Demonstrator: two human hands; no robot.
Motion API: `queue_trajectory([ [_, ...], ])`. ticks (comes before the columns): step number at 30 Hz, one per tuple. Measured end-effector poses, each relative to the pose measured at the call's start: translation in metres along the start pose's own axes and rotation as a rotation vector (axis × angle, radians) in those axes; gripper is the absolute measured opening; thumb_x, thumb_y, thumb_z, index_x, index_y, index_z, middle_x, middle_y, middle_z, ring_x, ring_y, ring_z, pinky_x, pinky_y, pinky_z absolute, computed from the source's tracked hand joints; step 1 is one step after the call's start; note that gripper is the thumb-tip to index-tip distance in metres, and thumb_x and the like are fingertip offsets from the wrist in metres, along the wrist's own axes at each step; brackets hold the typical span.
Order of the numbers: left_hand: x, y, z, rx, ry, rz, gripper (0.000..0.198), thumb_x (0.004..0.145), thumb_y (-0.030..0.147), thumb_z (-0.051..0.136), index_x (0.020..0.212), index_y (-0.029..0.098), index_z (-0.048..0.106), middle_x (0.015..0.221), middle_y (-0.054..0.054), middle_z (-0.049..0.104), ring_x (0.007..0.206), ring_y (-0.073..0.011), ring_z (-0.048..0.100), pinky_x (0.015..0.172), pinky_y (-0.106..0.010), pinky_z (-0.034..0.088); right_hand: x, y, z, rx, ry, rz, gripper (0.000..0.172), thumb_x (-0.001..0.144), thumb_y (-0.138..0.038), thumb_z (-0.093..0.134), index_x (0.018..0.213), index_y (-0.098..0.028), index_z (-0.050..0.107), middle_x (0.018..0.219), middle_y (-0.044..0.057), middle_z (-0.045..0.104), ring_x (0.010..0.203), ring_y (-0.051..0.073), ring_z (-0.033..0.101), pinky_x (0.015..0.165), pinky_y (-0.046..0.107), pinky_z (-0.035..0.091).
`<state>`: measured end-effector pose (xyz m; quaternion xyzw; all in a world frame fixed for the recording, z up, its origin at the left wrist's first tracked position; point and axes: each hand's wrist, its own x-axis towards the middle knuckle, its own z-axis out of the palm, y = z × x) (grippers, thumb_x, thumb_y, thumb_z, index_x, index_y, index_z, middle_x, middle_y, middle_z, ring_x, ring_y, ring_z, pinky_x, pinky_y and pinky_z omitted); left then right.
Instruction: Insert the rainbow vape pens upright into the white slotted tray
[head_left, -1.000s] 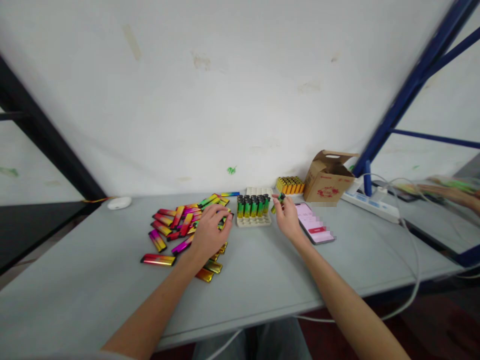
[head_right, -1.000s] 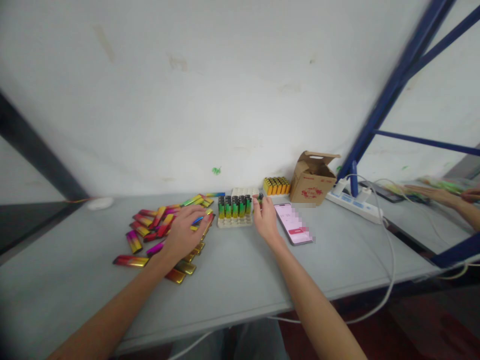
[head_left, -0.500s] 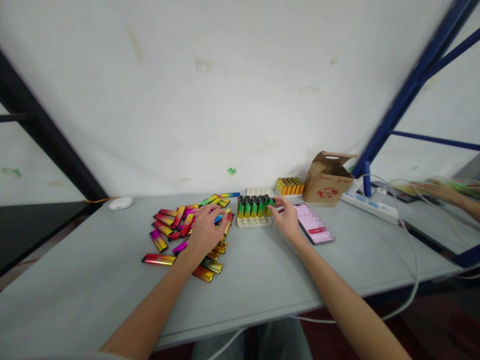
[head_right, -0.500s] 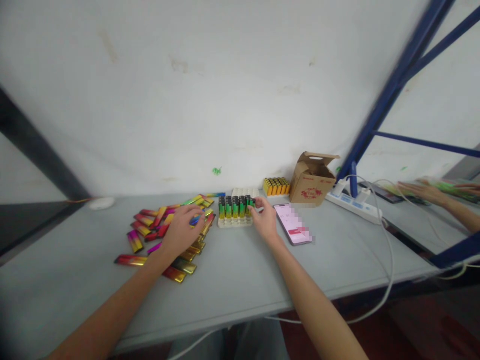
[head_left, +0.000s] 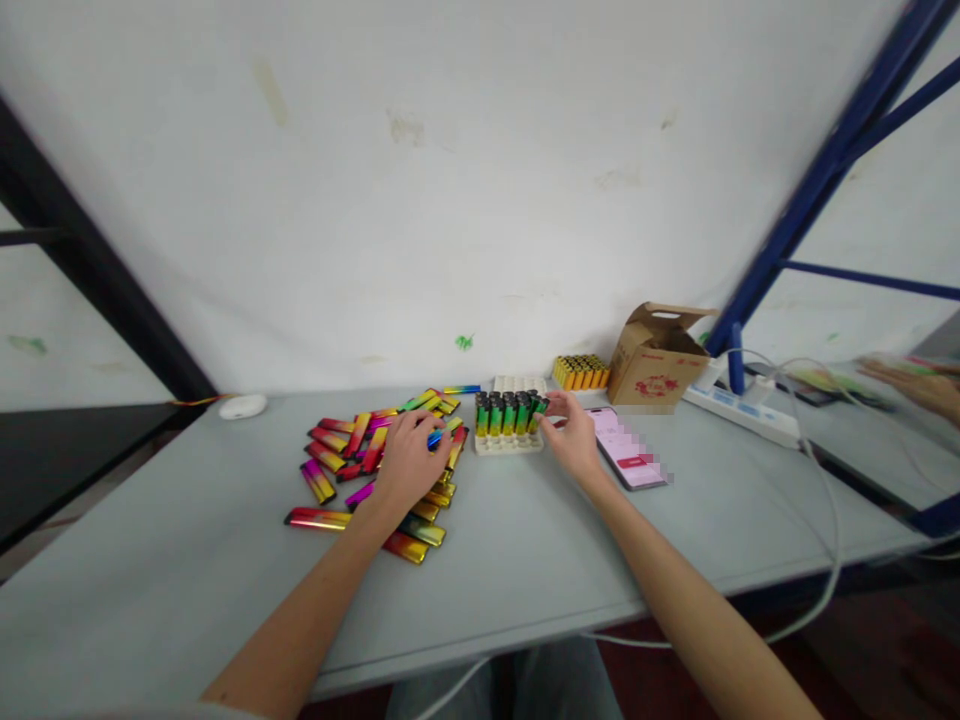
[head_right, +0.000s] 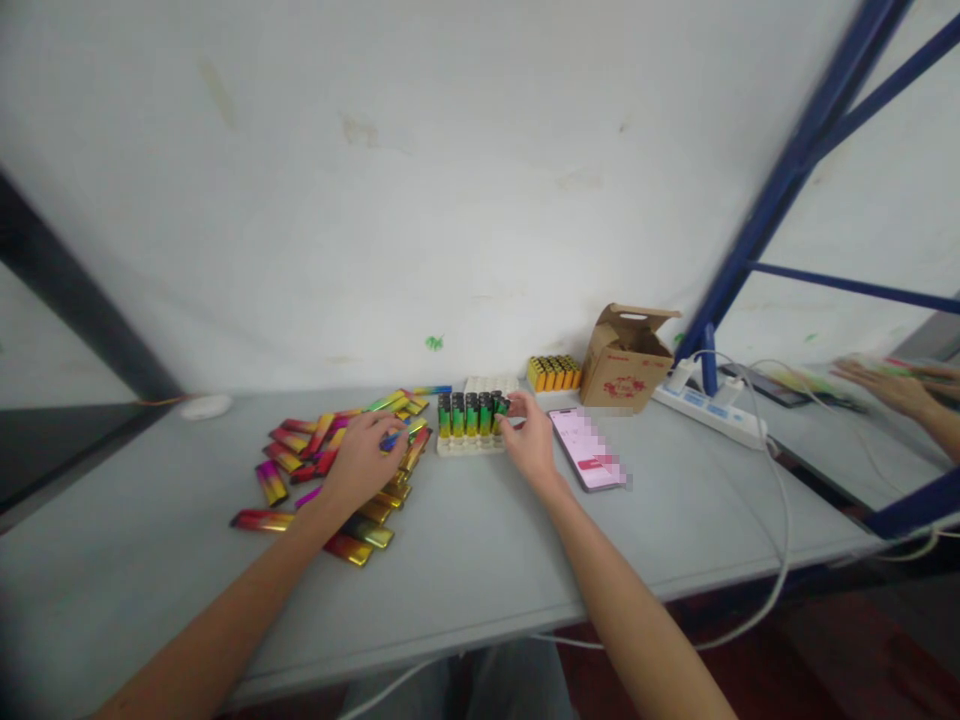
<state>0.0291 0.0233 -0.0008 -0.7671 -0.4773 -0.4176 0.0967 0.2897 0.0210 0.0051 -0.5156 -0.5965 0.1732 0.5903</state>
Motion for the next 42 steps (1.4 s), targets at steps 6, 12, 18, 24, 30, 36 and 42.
queue_trajectory([
  [6, -0.003, -0.006, 0.003, 0.042, -0.02, 0.004, 0.008, 0.08, 0.024, 0.059, 0.086, 0.021, 0.063, 0.094, -0.01, 0.064, 0.095, -0.0281, 0.057, 0.091, -0.047, 0.047, -0.001, -0.001, -0.001, -0.034, -0.014, -0.008, 0.029, 0.072, -0.027, 0.065, 0.1, -0.021, 0.059, 0.088, 0.005, 0.067, 0.078, 0.022, 0.063, 0.061, 0.031, 0.046],
  [12, -0.004, -0.005, 0.001, 0.065, -0.064, -0.042, 0.011, 0.08, 0.024, 0.06, 0.089, 0.02, 0.063, 0.097, -0.011, 0.063, 0.099, -0.0294, 0.055, 0.092, -0.048, 0.046, -0.001, 0.002, -0.003, -0.172, -0.029, -0.063, 0.027, 0.076, -0.028, 0.062, 0.101, -0.02, 0.063, 0.101, 0.008, 0.062, 0.08, 0.021, 0.058, 0.064, 0.034, 0.046],
  [18, -0.004, -0.003, -0.001, 0.094, -0.037, -0.073, 0.012, 0.079, 0.025, 0.062, 0.09, 0.022, 0.063, 0.097, -0.01, 0.062, 0.097, -0.0286, 0.056, 0.091, -0.045, 0.046, 0.0, 0.005, -0.004, -0.22, -0.003, -0.088, 0.026, 0.078, -0.029, 0.059, 0.102, -0.019, 0.064, 0.1, 0.009, 0.06, 0.081, 0.022, 0.056, 0.065, 0.035, 0.046],
  [24, -0.003, 0.002, -0.005, 0.206, -0.163, -0.148, 0.017, 0.083, 0.029, 0.056, 0.096, 0.02, 0.063, 0.104, -0.01, 0.063, 0.104, -0.0275, 0.055, 0.095, -0.043, 0.044, 0.0, 0.008, -0.002, -0.285, 0.019, -0.107, 0.029, 0.08, -0.034, 0.057, 0.103, -0.017, 0.064, 0.1, 0.011, 0.06, 0.082, 0.022, 0.058, 0.065, 0.035, 0.048],
  [30, 0.002, -0.003, -0.011, 0.291, -0.159, -0.227, 0.027, 0.087, 0.033, 0.049, 0.104, 0.016, 0.061, 0.109, -0.013, 0.065, 0.109, -0.0293, 0.056, 0.096, -0.043, 0.045, -0.001, 0.011, 0.002, -0.258, 0.007, -0.073, 0.046, 0.082, -0.039, 0.056, 0.12, -0.014, 0.053, 0.107, 0.015, 0.063, 0.087, 0.025, 0.06, 0.068, 0.038, 0.051],
  [36, 0.005, -0.013, -0.013, 0.313, -0.203, -0.271, 0.043, 0.089, 0.034, 0.045, 0.121, 0.007, 0.054, 0.117, -0.018, 0.064, 0.113, -0.0311, 0.058, 0.095, -0.044, 0.046, -0.006, 0.013, 0.005, -0.279, -0.169, 0.003, 0.075, 0.08, -0.045, 0.061, 0.141, -0.011, 0.033, 0.124, 0.021, 0.059, 0.113, 0.032, 0.058, 0.094, 0.049, 0.046],
  [42, 0.004, -0.013, -0.012, 0.3, -0.254, -0.253, 0.043, 0.092, 0.034, 0.041, 0.121, 0.01, 0.06, 0.121, -0.016, 0.065, 0.118, -0.0301, 0.056, 0.1, -0.046, 0.043, -0.009, 0.015, 0.005, -0.319, -0.311, -0.001, 0.088, 0.078, -0.05, 0.064, 0.146, -0.01, 0.025, 0.131, 0.022, 0.055, 0.121, 0.034, 0.053, 0.099, 0.05, 0.043],
])
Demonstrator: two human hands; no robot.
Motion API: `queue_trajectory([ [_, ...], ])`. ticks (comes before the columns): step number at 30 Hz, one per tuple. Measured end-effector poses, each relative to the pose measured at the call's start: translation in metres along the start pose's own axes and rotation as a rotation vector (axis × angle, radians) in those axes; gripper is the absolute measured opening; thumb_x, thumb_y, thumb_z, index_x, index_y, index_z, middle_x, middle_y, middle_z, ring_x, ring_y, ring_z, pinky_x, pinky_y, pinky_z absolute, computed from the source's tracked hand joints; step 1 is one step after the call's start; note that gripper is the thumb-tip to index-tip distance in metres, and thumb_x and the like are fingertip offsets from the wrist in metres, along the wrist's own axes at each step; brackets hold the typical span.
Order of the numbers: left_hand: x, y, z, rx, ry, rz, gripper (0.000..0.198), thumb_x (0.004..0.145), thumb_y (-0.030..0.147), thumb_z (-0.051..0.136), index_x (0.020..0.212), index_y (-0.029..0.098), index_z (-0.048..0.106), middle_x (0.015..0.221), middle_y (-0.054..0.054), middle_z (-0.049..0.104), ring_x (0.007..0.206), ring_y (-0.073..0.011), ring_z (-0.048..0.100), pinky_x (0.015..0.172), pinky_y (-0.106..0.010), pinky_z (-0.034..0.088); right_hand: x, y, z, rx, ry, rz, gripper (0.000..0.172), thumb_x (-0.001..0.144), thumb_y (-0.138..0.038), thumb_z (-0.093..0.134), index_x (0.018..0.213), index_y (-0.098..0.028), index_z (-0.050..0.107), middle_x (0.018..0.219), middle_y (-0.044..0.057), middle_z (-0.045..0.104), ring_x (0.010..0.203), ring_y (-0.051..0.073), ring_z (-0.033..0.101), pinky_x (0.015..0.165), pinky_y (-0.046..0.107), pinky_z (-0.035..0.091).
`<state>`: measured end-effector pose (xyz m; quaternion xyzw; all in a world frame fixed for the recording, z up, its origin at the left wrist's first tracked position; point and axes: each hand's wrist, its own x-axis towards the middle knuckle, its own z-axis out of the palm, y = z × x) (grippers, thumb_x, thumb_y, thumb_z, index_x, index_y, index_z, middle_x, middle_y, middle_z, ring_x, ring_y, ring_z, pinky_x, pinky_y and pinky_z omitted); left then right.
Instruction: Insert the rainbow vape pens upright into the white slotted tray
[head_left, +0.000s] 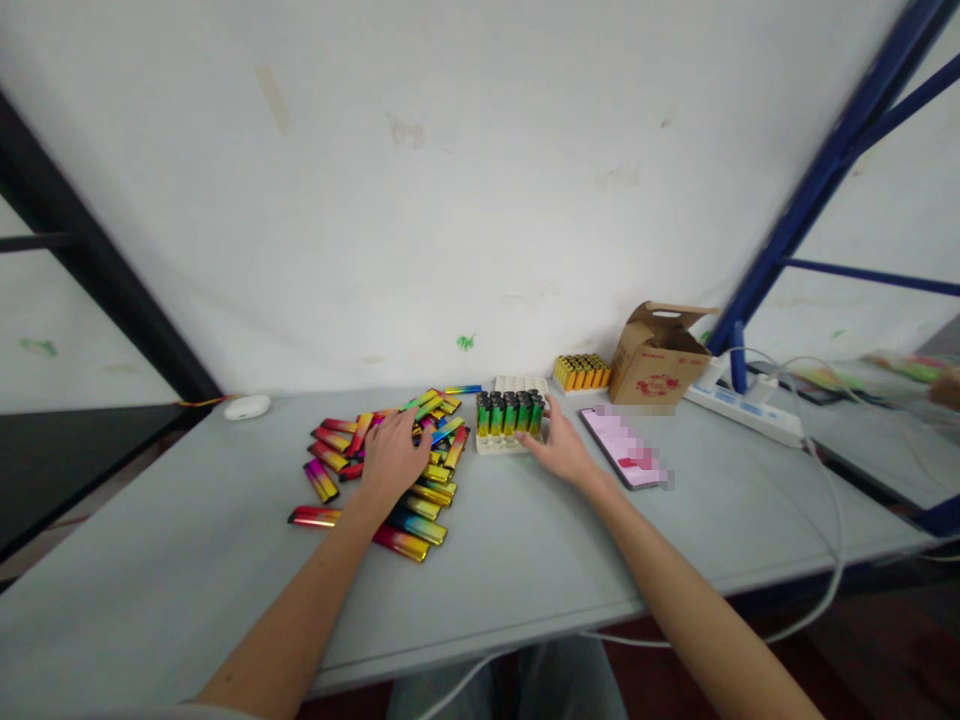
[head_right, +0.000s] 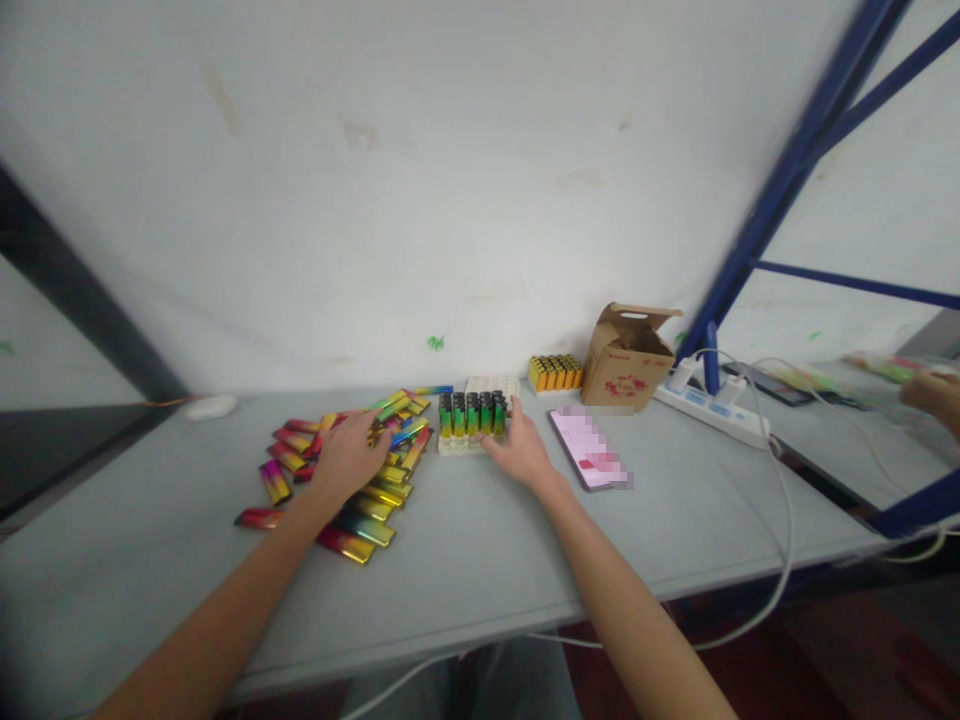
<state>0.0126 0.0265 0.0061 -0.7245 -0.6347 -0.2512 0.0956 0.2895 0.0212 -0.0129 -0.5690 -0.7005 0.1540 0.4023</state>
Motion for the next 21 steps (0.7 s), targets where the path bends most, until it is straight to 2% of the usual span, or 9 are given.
queue_trajectory([
  [7, -0.0008, 0.0016, -0.0005, 0.07, -0.095, 0.036, 0.042, 0.095, 0.036, 0.037, 0.12, 0.019, 0.066, 0.137, -0.013, 0.056, 0.132, -0.0325, 0.044, 0.106, -0.053, 0.037, -0.0002, -0.0008, 0.0005, -0.048, -0.044, -0.064, 0.085, 0.08, -0.05, 0.063, 0.146, -0.01, 0.026, 0.138, 0.022, 0.05, 0.126, 0.034, 0.049, 0.103, 0.05, 0.042],
  [11, -0.001, 0.0033, -0.0026, 0.086, -0.156, 0.055, 0.04, 0.096, 0.037, 0.036, 0.114, 0.025, 0.069, 0.138, -0.009, 0.055, 0.136, -0.0335, 0.039, 0.107, -0.058, 0.032, 0.0, -0.0011, 0.0009, -0.051, -0.032, -0.1, 0.086, 0.079, -0.049, 0.065, 0.146, -0.013, 0.027, 0.14, 0.02, 0.049, 0.127, 0.033, 0.049, 0.105, 0.049, 0.04],
  [17, -0.0005, 0.0045, -0.0038, 0.073, -0.144, 0.039, 0.042, 0.095, 0.036, 0.036, 0.109, 0.018, 0.07, 0.132, -0.012, 0.06, 0.134, -0.0308, 0.042, 0.108, -0.052, 0.033, 0.0007, -0.0006, 0.0015, -0.075, -0.036, -0.088, 0.087, 0.079, -0.052, 0.063, 0.146, -0.011, 0.027, 0.142, 0.021, 0.046, 0.129, 0.034, 0.046, 0.106, 0.05, 0.039],
  [21, -0.0004, 0.0057, -0.0055, 0.049, -0.107, 0.033, 0.039, 0.093, 0.033, 0.037, 0.102, 0.018, 0.072, 0.126, -0.011, 0.064, 0.131, -0.0292, 0.046, 0.107, -0.05, 0.035, 0.0008, -0.0015, 0.0002, -0.076, -0.039, -0.08, 0.086, 0.079, -0.051, 0.062, 0.146, -0.011, 0.026, 0.142, 0.021, 0.046, 0.129, 0.033, 0.046, 0.107, 0.05, 0.038],
])
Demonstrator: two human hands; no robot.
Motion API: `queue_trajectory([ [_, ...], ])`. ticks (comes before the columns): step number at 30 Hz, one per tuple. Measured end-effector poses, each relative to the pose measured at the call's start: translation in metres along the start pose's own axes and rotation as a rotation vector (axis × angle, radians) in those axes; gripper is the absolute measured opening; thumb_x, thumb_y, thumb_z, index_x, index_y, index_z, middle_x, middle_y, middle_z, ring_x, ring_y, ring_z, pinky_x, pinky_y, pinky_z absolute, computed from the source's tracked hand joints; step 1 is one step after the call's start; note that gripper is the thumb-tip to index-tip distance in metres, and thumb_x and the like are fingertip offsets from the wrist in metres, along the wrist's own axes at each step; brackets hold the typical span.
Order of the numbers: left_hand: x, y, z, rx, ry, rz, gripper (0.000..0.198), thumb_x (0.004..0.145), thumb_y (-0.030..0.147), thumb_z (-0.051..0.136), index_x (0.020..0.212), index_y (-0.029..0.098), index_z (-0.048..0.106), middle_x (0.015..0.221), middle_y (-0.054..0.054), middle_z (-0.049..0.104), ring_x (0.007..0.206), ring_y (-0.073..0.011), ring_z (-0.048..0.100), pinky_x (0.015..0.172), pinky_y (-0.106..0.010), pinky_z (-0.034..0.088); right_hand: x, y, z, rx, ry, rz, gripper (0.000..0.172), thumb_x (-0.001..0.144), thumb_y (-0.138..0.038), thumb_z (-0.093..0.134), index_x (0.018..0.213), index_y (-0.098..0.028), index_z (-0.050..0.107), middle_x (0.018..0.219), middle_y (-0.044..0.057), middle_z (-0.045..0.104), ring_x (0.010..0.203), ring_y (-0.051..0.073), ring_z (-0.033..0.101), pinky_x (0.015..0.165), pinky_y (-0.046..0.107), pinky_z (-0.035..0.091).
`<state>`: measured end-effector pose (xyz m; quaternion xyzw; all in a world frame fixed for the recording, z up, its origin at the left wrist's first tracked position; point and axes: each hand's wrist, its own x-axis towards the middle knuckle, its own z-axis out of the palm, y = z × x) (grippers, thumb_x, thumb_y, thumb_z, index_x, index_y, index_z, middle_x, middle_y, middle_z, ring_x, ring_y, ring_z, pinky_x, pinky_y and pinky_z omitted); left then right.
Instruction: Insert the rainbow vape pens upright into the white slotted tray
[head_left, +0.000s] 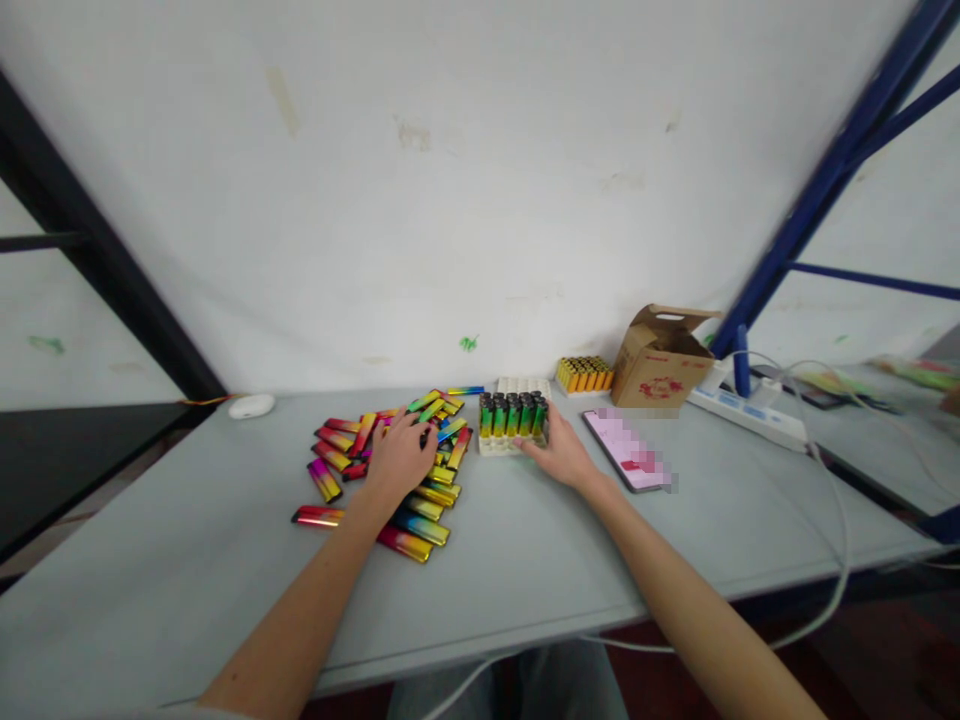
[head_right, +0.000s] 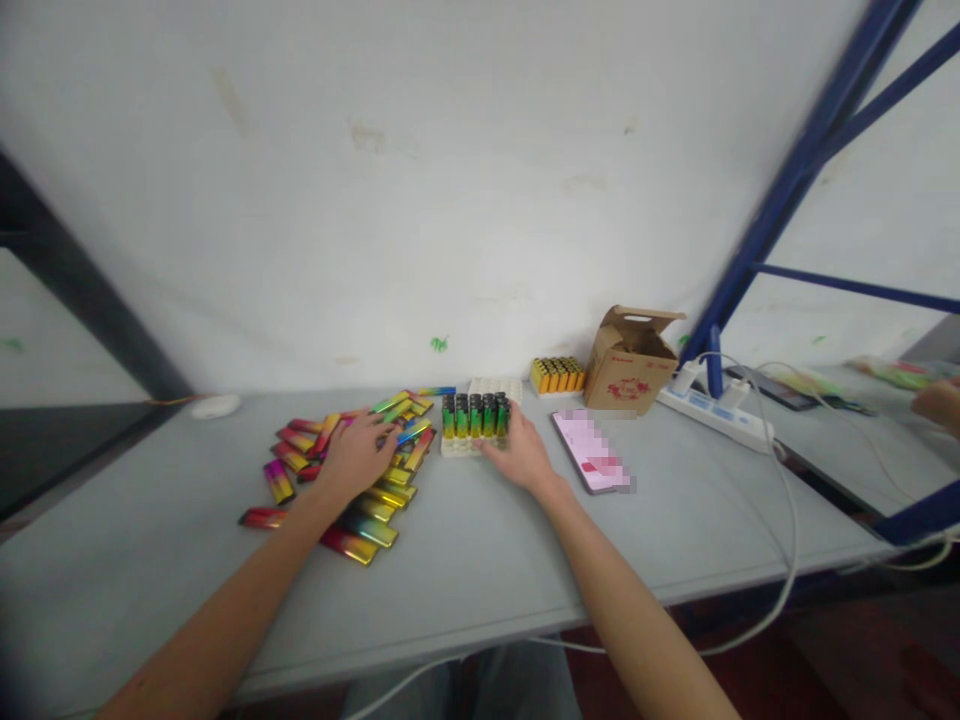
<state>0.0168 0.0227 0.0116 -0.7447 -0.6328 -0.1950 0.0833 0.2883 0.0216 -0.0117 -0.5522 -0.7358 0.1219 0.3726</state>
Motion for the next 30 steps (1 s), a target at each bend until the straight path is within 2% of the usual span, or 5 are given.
queue_trajectory([
  [6, 0.0004, -0.0003, -0.0035, -0.02, 0.055, 0.026, 0.035, 0.092, 0.032, 0.04, 0.088, 0.02, 0.073, 0.11, -0.009, 0.071, 0.111, -0.0252, 0.06, 0.105, -0.049, 0.037, -0.0007, -0.0004, 0.0002, 0.015, 0.023, -0.018, 0.084, 0.081, -0.049, 0.062, 0.147, -0.012, 0.025, 0.145, 0.02, 0.044, 0.132, 0.033, 0.044, 0.109, 0.049, 0.036],
  [11, -0.0006, -0.0021, 0.0013, 0.025, 0.026, 0.027, 0.037, 0.094, 0.035, 0.039, 0.108, 0.025, 0.071, 0.131, -0.011, 0.06, 0.131, -0.0313, 0.044, 0.106, -0.057, 0.032, -0.0011, -0.0014, 0.0001, 0.022, 0.034, -0.028, 0.081, 0.081, -0.048, 0.061, 0.146, -0.012, 0.028, 0.144, 0.02, 0.045, 0.132, 0.033, 0.044, 0.109, 0.051, 0.036],
  [15, -0.0004, -0.0037, 0.0055, 0.027, -0.036, 0.058, 0.039, 0.096, 0.035, 0.035, 0.115, 0.027, 0.068, 0.131, -0.009, 0.061, 0.132, -0.0316, 0.043, 0.108, -0.064, 0.025, -0.0008, -0.0012, 0.0001, 0.02, 0.041, -0.019, 0.081, 0.081, -0.048, 0.061, 0.146, -0.012, 0.028, 0.143, 0.02, 0.045, 0.132, 0.033, 0.044, 0.108, 0.051, 0.037],
  [18, 0.0002, -0.0039, 0.0058, 0.022, -0.03, 0.051, 0.039, 0.095, 0.032, 0.035, 0.113, 0.025, 0.068, 0.128, -0.01, 0.063, 0.131, -0.0301, 0.044, 0.109, -0.061, 0.025, -0.0004, -0.0005, 0.0006, 0.031, 0.051, -0.022, 0.08, 0.081, -0.048, 0.061, 0.146, -0.012, 0.029, 0.142, 0.02, 0.047, 0.131, 0.032, 0.045, 0.108, 0.05, 0.037],
  [30, 0.0034, -0.0048, 0.0036, -0.02, 0.046, 0.038, 0.038, 0.091, 0.023, 0.036, 0.088, 0.019, 0.074, 0.109, -0.013, 0.067, 0.105, -0.0274, 0.061, 0.096, -0.043, 0.047, -0.0003, -0.0015, -0.0004, 0.046, 0.095, -0.004, 0.068, 0.085, -0.045, 0.056, 0.142, -0.014, 0.035, 0.139, 0.019, 0.05, 0.129, 0.031, 0.046, 0.108, 0.05, 0.037],
])
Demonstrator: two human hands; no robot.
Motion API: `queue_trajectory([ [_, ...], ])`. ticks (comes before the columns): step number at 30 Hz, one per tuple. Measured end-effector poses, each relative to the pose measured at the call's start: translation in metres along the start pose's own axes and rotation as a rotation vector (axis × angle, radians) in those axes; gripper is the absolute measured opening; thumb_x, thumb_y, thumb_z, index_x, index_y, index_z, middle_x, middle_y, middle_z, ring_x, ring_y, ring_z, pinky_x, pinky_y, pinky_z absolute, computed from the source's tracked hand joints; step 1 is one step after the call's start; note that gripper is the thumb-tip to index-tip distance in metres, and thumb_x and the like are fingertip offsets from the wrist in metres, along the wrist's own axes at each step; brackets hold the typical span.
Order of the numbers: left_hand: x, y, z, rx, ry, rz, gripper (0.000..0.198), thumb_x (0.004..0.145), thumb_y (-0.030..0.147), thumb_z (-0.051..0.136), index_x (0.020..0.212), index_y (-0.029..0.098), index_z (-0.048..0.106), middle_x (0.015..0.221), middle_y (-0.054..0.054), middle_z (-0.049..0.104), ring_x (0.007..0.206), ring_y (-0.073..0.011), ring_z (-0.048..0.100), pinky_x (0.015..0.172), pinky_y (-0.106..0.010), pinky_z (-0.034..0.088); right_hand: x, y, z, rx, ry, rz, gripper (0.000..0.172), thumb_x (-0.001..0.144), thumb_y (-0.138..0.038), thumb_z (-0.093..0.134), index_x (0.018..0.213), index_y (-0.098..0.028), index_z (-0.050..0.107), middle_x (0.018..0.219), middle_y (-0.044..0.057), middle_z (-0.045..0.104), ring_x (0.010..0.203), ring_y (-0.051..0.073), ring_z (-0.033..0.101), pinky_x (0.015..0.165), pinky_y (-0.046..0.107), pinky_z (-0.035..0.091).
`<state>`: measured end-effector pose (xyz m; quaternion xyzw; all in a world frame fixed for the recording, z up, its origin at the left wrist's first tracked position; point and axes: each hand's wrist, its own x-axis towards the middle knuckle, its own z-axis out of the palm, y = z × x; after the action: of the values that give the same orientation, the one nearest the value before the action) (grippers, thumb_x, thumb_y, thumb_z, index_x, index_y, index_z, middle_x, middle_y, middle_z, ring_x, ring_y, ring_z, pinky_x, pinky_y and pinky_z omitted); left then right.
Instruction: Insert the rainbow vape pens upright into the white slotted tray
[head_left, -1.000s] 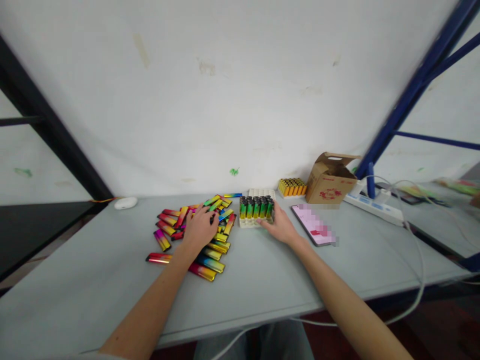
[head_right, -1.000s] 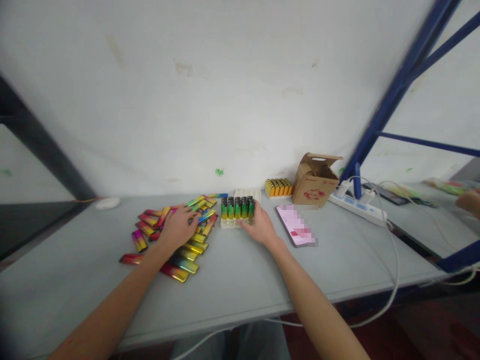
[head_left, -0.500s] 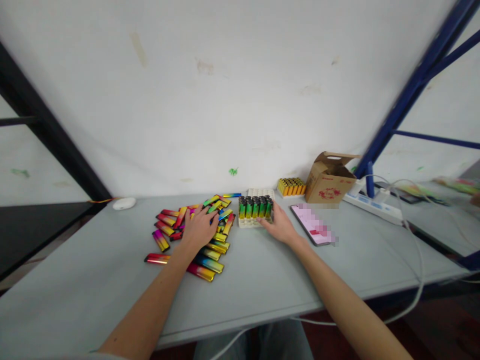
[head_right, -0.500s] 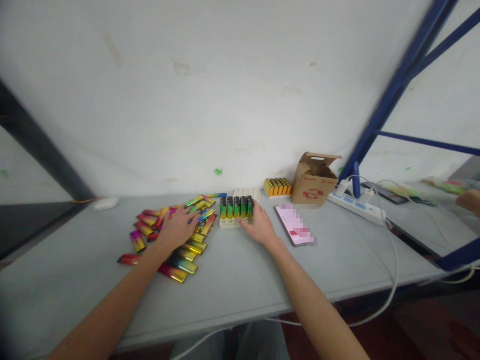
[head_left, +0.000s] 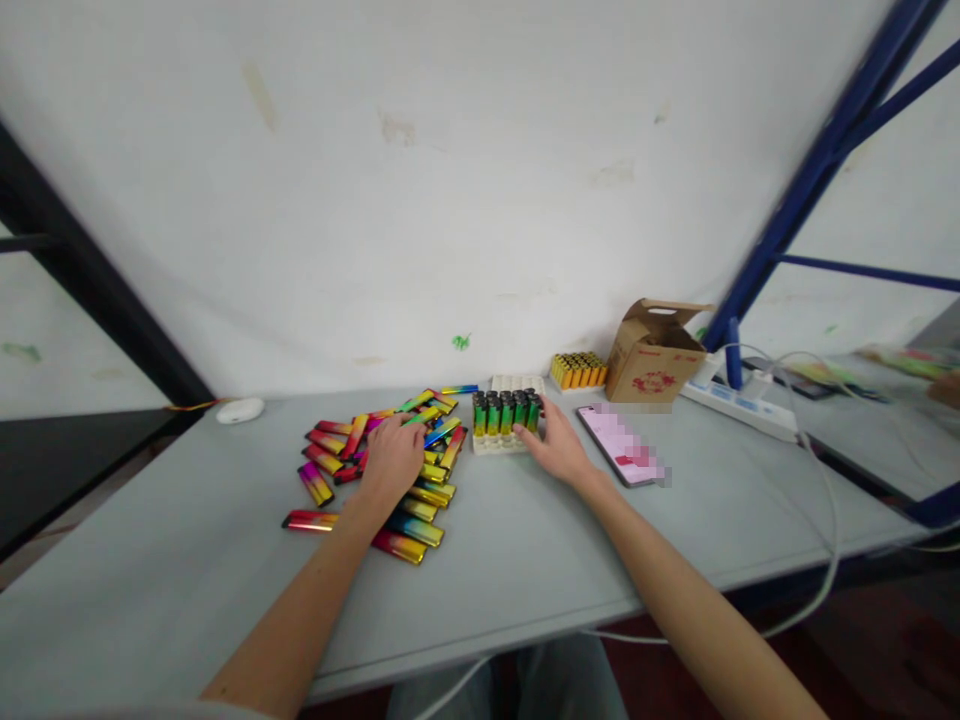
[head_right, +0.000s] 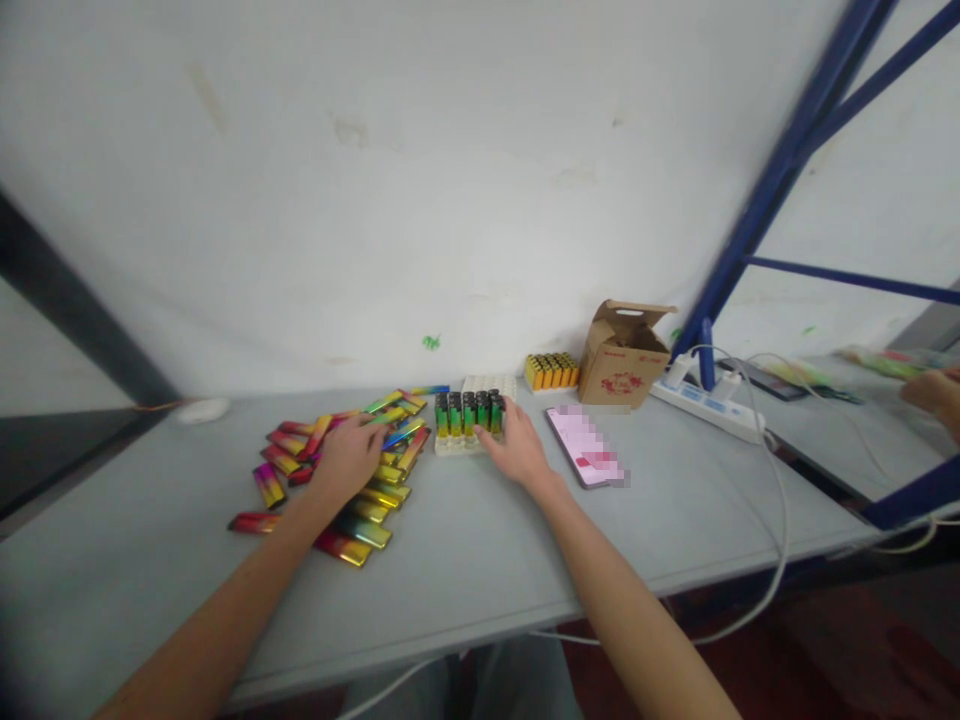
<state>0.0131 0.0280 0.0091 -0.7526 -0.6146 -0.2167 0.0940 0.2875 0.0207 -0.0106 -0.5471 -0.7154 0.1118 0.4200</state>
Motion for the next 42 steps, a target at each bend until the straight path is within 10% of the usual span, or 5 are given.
queue_trajectory([
  [18, -0.004, 0.016, -0.019, -0.272, 0.368, 0.071, 0.032, 0.091, 0.027, 0.043, 0.096, 0.02, 0.073, 0.117, -0.009, 0.065, 0.109, -0.0251, 0.06, 0.101, -0.042, 0.046, 0.0, -0.019, -0.013, 0.02, 0.419, -0.085, 0.052, 0.088, -0.033, 0.05, 0.135, -0.017, 0.039, 0.123, 0.016, 0.054, 0.101, 0.026, 0.056, 0.092, 0.046, 0.047],
  [29, -0.014, 0.041, -0.023, -0.488, 0.496, 0.472, 0.02, 0.093, 0.019, 0.051, 0.095, 0.021, 0.071, 0.107, -0.007, 0.07, 0.099, -0.018, 0.066, 0.09, -0.035, 0.054, -0.018, -0.047, -0.004, 0.002, 0.139, -0.379, 0.042, 0.084, -0.027, 0.056, 0.126, -0.023, 0.053, 0.117, 0.011, 0.061, 0.112, 0.026, 0.056, 0.099, 0.044, 0.047],
  [42, -0.031, 0.061, -0.023, -0.656, 0.408, 0.44, 0.055, 0.09, 0.022, 0.059, 0.141, 0.025, 0.039, 0.106, -0.006, 0.07, 0.097, -0.018, 0.068, 0.092, -0.035, 0.055, -0.019, -0.053, -0.005, 0.023, -0.001, -0.461, 0.021, 0.086, -0.03, 0.06, 0.105, -0.021, 0.064, 0.089, 0.007, 0.071, 0.08, 0.021, 0.065, 0.074, 0.034, 0.052],
])
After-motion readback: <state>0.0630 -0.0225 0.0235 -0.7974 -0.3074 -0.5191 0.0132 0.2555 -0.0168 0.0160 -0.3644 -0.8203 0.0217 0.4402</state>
